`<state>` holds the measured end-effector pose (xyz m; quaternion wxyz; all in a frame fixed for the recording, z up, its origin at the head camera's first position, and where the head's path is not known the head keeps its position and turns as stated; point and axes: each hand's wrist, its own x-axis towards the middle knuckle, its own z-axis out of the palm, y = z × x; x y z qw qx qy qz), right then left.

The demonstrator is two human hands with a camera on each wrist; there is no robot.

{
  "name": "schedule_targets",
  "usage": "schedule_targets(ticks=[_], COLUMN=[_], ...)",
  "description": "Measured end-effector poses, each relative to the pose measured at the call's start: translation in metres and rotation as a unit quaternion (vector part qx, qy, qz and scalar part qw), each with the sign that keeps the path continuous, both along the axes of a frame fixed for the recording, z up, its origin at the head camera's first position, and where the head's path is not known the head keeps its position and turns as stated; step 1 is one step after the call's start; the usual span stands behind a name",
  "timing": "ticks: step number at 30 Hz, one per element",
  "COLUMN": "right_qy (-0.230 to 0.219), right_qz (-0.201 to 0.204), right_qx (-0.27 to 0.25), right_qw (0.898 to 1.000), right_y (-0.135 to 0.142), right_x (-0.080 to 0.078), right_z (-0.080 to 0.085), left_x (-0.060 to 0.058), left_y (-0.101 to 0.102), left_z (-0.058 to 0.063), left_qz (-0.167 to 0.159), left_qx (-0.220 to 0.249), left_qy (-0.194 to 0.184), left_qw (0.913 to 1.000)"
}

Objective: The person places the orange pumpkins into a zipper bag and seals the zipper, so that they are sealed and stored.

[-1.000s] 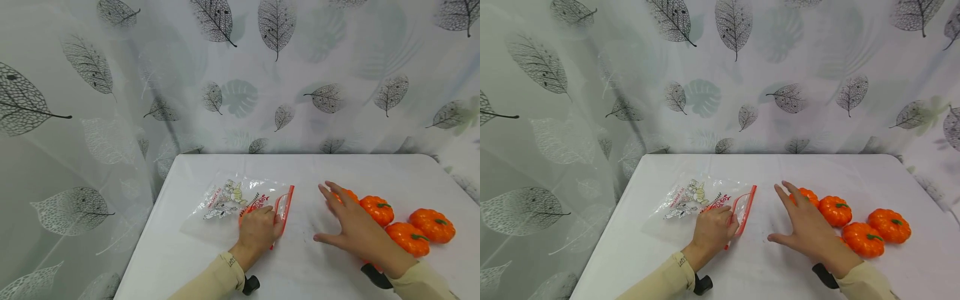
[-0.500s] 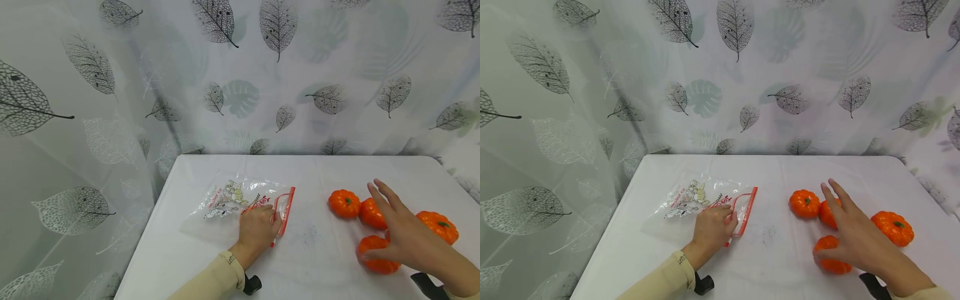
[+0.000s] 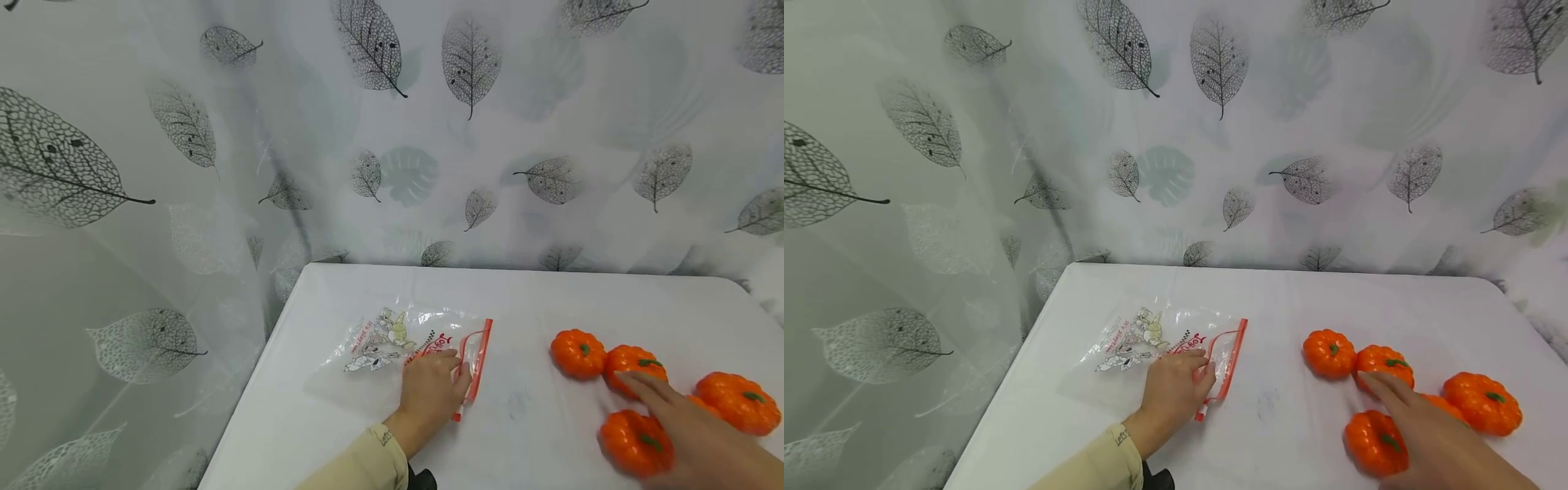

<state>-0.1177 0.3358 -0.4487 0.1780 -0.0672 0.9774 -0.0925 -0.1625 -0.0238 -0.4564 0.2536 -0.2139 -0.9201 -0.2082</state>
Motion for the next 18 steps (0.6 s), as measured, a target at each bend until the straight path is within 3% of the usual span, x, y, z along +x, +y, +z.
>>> schedule_targets(ticks=[5,10,18], right_qy=[-0.050,-0.045,-0.046], right_qz=[-0.019,0.001,0.008], right_qx=[0.044,0.065,0.066], right_qw=[0.998,0.997,0.997], right_y=[0.003,0.008,0.014], right_x=[0.003,0.008,0.012], right_z=[-0.009,-0.012,-0.016], left_x=[0.000,0.001,0.005], left_y=[0.001,0.000,0.000], left_z=[-0.002,-0.002,0.001], left_qz=[-0.001,-0.001,0.000], left_qx=[0.003,0.008,0.001], left_qy=[-0.004,0.010,-0.008], left_qw=[1.0000,0.9999,1.0000])
